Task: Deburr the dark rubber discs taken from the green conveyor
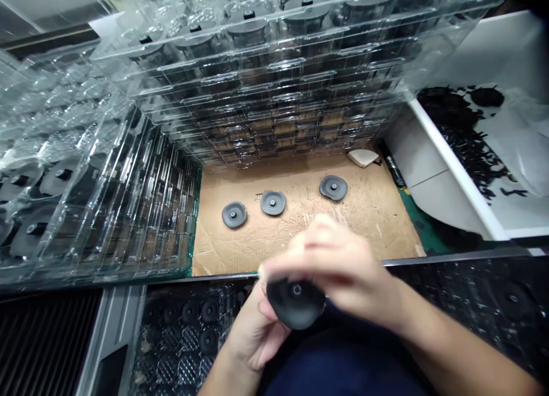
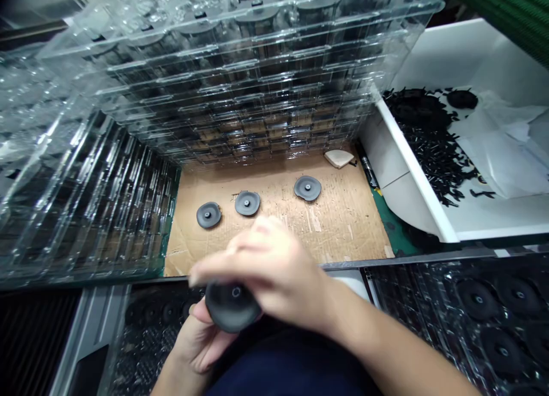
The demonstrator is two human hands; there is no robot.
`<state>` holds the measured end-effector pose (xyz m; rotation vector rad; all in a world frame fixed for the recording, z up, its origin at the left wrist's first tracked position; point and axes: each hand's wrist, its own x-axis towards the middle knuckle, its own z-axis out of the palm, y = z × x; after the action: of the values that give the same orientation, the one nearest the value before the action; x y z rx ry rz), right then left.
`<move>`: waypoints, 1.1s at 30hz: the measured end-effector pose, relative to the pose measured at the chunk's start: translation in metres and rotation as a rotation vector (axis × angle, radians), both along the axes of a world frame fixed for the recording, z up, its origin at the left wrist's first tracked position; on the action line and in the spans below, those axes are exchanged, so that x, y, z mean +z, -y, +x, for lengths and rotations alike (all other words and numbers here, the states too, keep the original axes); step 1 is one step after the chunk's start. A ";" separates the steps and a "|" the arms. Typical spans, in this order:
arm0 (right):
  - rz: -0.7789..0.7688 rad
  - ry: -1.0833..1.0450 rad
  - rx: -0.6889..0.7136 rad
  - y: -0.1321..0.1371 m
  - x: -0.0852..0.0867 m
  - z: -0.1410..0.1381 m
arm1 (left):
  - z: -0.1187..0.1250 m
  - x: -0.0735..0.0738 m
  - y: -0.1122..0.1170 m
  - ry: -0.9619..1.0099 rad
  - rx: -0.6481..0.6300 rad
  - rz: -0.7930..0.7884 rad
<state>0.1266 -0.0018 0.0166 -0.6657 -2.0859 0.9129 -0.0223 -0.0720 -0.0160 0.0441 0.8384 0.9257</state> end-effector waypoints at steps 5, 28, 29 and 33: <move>-0.414 0.255 -0.316 -0.020 -0.044 0.027 | -0.012 0.004 0.003 0.250 0.012 0.139; 0.125 0.056 -0.169 0.014 -0.008 0.009 | -0.006 0.003 0.002 0.076 0.052 0.162; 0.166 0.065 -0.094 0.016 0.001 0.006 | -0.006 0.002 0.002 0.062 0.055 0.160; 0.104 0.307 -0.176 0.017 0.015 -0.006 | -0.003 -0.002 0.001 0.016 0.054 0.162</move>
<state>0.1203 -0.0186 0.0315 -0.9663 -2.2801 0.6302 -0.0258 -0.0733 -0.0183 0.1550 0.7511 1.0425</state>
